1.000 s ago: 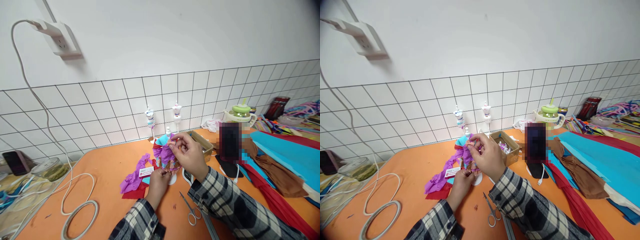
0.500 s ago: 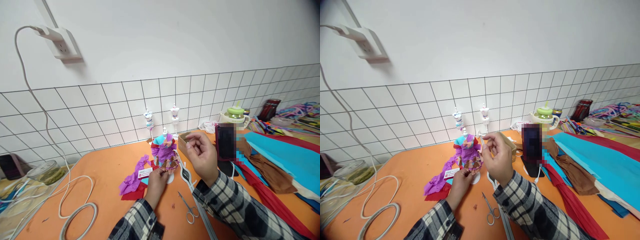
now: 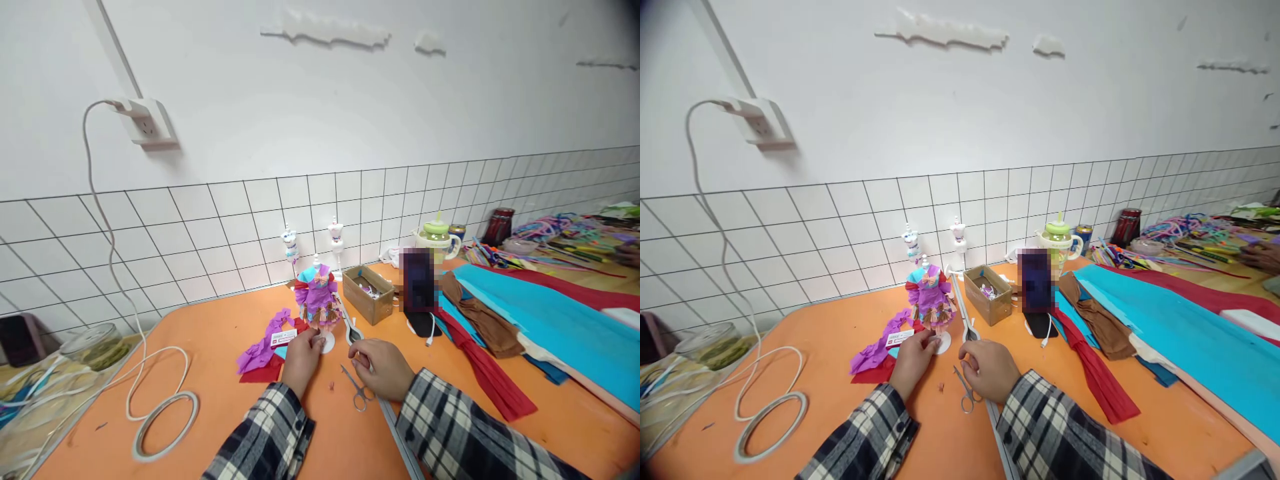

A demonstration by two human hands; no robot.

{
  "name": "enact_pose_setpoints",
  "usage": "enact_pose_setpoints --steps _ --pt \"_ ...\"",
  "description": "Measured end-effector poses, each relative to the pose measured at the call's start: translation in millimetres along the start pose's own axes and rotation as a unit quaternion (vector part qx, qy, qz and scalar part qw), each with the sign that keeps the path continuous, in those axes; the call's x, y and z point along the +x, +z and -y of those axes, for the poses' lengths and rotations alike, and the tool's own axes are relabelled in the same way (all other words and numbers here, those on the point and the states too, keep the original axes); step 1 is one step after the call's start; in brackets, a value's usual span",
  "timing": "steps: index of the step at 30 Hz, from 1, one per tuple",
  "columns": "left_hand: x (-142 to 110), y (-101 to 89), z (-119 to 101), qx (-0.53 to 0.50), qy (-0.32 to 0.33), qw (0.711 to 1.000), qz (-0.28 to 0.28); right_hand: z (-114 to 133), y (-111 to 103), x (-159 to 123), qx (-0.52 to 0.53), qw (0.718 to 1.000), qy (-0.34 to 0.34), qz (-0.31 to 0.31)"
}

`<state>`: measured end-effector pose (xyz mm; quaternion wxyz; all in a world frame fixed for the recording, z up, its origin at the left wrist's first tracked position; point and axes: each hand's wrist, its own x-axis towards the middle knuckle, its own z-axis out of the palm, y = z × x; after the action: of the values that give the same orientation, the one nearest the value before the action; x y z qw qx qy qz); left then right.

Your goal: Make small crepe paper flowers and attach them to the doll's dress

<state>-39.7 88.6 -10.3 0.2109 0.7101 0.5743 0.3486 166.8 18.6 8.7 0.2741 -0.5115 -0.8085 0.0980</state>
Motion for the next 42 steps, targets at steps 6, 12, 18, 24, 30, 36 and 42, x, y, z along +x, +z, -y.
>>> enact_pose_setpoints --steps 6,12,18,24,30,36,42 --pt "-10 -8.1 3 -0.046 -0.004 0.998 -0.031 -6 -10 -2 -0.016 0.989 0.03 0.146" --pt "-16 -29.8 12 -0.113 -0.029 0.985 -0.127 -6 -11 -4 -0.029 0.985 0.022 0.167" --pt "-40 -76.7 36 -0.108 -0.075 0.966 -0.222 -9 -14 -4 -0.026 0.985 0.03 0.167" --pt "-65 -107.6 54 0.014 -0.092 0.982 -0.161 -7 -11 -11 -0.017 0.985 0.02 0.169" --pt "-69 -91.3 37 0.108 0.104 0.986 -0.069 -8 -5 -11 0.01 0.983 0.039 0.179" --pt "-77 -83.4 18 0.141 0.249 0.956 0.061 -2 3 -9 0.066 0.981 0.065 0.169" --pt "-84 -74.3 6 0.156 0.266 0.944 0.117 -10 -4 -3 0.022 0.994 0.065 0.08"
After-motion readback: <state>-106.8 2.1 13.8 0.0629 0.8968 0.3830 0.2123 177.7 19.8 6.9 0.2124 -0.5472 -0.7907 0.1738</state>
